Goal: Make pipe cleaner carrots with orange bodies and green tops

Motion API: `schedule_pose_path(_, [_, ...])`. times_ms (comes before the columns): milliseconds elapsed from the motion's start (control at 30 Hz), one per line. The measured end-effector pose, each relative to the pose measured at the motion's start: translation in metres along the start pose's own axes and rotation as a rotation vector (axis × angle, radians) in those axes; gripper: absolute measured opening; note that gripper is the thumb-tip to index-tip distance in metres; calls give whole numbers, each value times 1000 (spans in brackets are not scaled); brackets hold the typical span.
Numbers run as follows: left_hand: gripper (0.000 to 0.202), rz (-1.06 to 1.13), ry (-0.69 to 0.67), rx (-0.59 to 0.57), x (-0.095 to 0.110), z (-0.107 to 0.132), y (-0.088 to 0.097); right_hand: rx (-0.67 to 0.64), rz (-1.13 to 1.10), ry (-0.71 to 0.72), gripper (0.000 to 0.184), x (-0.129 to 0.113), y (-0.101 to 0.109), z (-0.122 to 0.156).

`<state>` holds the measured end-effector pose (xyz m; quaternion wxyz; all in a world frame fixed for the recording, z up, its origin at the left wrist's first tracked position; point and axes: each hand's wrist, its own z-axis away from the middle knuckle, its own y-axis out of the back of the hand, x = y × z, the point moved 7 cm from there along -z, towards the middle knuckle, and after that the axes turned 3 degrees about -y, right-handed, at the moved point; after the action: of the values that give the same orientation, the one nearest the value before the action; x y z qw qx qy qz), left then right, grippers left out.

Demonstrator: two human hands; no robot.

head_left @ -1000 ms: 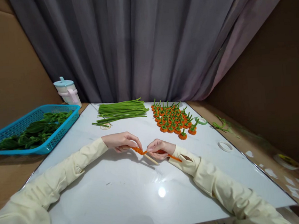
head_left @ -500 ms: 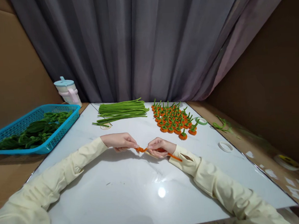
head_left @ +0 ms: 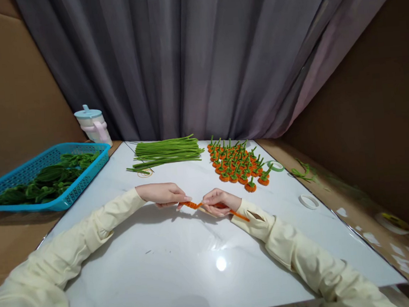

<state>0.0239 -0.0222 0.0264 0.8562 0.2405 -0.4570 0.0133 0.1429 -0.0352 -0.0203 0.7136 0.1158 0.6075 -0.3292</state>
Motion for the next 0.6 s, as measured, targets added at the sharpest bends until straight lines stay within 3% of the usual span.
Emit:
schedule_pose_path(233, [44,-165,-74,41,2,-2,3,7,-4,-8,25,2,2,0])
schedule_pose_path(600, [42,-216,-153,78,7,-2,4,11,-6,-6,25,2,3,-1])
